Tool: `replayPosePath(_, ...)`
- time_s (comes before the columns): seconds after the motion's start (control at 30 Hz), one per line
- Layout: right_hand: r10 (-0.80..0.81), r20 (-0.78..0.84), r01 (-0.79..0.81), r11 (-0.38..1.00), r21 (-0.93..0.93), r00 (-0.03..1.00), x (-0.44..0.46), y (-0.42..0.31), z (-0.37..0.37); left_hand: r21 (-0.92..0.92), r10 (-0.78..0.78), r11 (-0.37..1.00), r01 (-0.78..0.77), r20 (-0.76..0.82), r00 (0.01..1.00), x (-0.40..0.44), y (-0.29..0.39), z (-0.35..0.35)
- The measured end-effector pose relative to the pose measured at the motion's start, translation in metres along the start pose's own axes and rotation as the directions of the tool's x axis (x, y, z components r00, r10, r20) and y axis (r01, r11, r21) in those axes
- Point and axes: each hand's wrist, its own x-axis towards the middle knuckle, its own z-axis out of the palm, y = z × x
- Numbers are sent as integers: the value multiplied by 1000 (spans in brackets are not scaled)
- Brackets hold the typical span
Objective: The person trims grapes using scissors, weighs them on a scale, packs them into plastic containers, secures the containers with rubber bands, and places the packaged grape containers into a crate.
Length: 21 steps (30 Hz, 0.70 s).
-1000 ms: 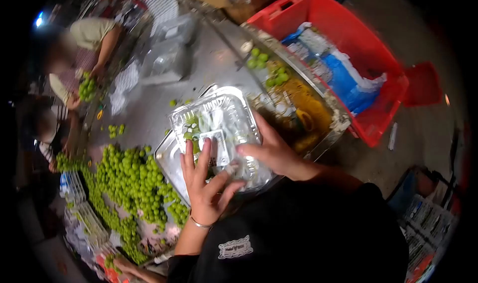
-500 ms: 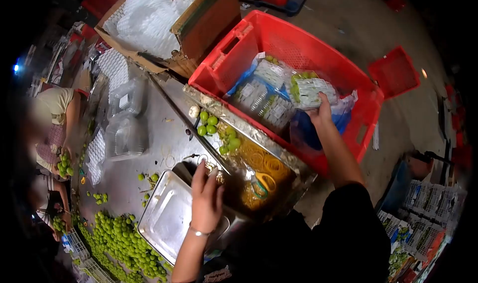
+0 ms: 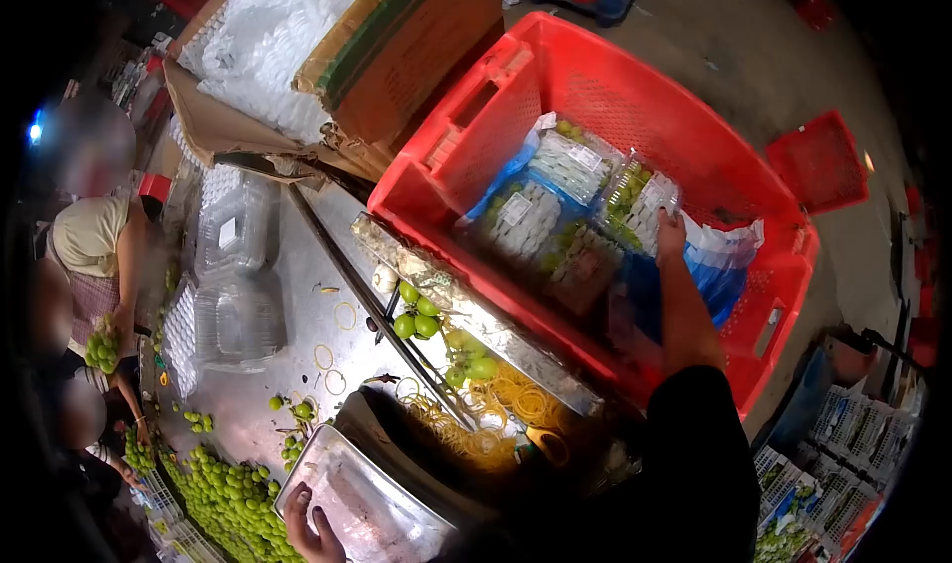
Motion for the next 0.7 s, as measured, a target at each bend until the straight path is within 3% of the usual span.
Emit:
replayPosePath(0.03, 4, 7, -4, 1000, -2, 1000, 0, 0, 2, 5, -7, 1000, 7, -1, 1000, 1, -3, -1)
replayPosePath(0.1, -165, -37, 163, 984, -66, 986, 2, 0, -4, 76, 7, 997, -5, -16, 1000, 5, -6, -5)
replayPosePath(0.13, -304, -104, 302, 953, -34, 947, 3, 5, -3, 82, 83, 993, -83, 1, 997, 8, -9, -9)
replayPosePath(0.17, -301, -101, 298, 954, -41, 948, 7, 5, -4, 34, 89, 995, -89, -8, 996, 6, -17, -16)
replayPosePath(0.27, -707, 32, 652, 634, -416, 707, 17, -2, -3, 78, 48, 996, -48, 1, 999, 0, -21, -24)
replayPosePath(0.3, -710, 38, 656, 627, -419, 703, 14, -4, -1, 109, 30, 994, -29, -6, 1000, -3, -23, -24)
replayPosePath(0.37, -329, -151, 126, 686, -717, 932, 4, -3, 9, 134, 10, 991, -8, -14, 1000, -8, -26, -24)
replayPosePath(0.43, -419, -88, 217, 626, -749, 904, 21, 21, -10, 137, -36, 990, 35, 4, 999, -12, -30, -26)
replayPosePath(0.5, -196, -21, 126, 703, -701, 980, 23, 19, -19, 128, -44, 991, 45, -10, 999, -18, -35, -24)
replayPosePath(0.53, -201, -16, 131, 696, -705, 980, 12, 12, -11, 126, -40, 991, 43, -20, 999, -21, -36, -23)
replayPosePath(0.6, -229, 219, 271, 227, -935, 948, -23, -6, 16, 133, -22, 991, 25, -20, 1000, -18, -34, -22)
replayPosePath(0.63, -228, 221, 273, 228, -935, 948, -23, -7, 14, 118, -22, 993, 25, -27, 999, -16, -32, -21)
replayPosePath(0.7, 15, 348, 318, 371, -872, 938, -19, -4, 13, 119, 7, 993, -6, -10, 1000, 1, -19, -20)
